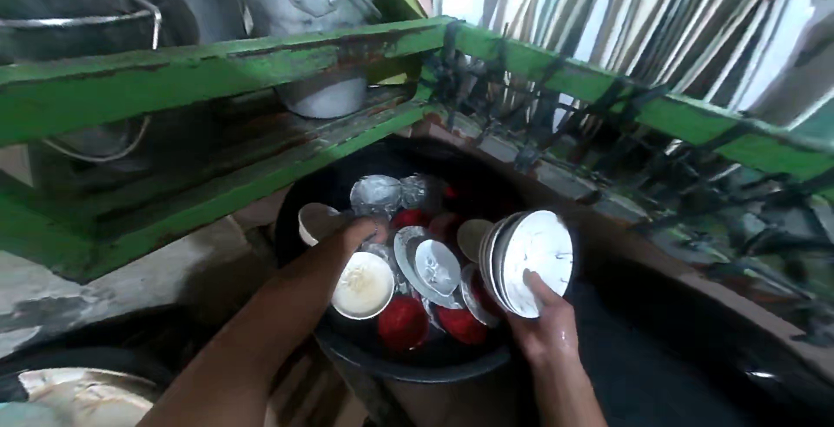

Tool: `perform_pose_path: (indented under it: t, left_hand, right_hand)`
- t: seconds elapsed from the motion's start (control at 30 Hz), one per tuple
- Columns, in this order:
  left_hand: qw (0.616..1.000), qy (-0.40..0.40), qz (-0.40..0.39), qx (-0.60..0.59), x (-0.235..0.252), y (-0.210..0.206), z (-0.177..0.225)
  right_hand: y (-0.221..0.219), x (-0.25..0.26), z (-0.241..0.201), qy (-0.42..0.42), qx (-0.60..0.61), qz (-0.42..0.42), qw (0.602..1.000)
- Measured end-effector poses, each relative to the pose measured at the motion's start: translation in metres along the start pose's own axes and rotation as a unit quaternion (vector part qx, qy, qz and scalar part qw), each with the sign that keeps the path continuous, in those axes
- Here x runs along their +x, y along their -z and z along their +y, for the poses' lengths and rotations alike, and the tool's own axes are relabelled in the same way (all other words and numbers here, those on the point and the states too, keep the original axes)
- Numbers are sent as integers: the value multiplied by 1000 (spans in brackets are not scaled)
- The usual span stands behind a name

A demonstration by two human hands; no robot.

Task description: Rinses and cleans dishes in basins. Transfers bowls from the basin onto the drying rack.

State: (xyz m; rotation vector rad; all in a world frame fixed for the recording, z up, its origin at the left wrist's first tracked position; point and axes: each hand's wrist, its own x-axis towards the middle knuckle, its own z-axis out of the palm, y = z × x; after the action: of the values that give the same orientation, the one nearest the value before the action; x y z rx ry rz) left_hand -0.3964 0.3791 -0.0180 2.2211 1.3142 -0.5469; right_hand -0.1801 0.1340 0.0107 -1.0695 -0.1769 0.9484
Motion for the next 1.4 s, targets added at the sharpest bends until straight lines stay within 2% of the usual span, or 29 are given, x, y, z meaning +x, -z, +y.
perform_pose_path:
  t: [0.1, 0.2, 0.3, 0.37, 0.5, 0.57, 0.67, 0.87, 0.97, 1.03, 1.1, 1.17, 1.2, 1.27, 1.4]
  left_hand:
    - [999, -18, 27, 1, -15, 1, 11]
    - [988, -36, 139, -63, -32, 8, 9]
    - [959, -26, 261, -107, -43, 22, -1]
    - [945, -22, 295, -139, -53, 33, -3]
    - [926, -29, 336, -170, -51, 37, -11]
    - [909, 20, 364, -202, -50, 36, -14]
    - [894, 120, 364, -230, -47, 42, -21]
    - [854, 205, 340, -337, -32, 51, -23]
    - [810, 151, 371, -429, -24, 48, -24]
    - [830, 79, 387, -394, -35, 40, -16]
    - [896, 28, 336, -290, -48, 26, -4]
    - [963, 12, 200, -178, -51, 10, 10]
    - [985, 8, 126, -122, -49, 3, 17]
    - [997, -11, 35, -62, -38, -11, 25]
    - [973, -21, -11, -229, -34, -27, 37]
  right_hand:
    - [3, -2, 2, 16, -12, -11, 1000]
    - [5, -4, 3, 21, -12, -17, 1000]
    - [4, -3, 2, 22, 2, -17, 1000]
    - [5, -1, 3, 25, 7, -18, 1000]
    - [5, 1, 6, 30, 17, -25, 999]
    - [6, 1, 6, 33, 27, -26, 999]
    - [7, 1, 5, 28, 24, -21, 999]
    - [8, -2, 4, 28, 21, -13, 999]
    - [10, -2, 4, 29, 33, -18, 999]
    - [12, -2, 5, 28, 43, -20, 998]
    - [11, -3, 4, 32, 53, -22, 998]
    - [11, -3, 4, 39, 64, -31, 997]
    - [12, -3, 5, 41, 69, -34, 996]
    - [13, -3, 5, 40, 76, -40, 996]
    - [13, -5, 5, 40, 74, -56, 995]
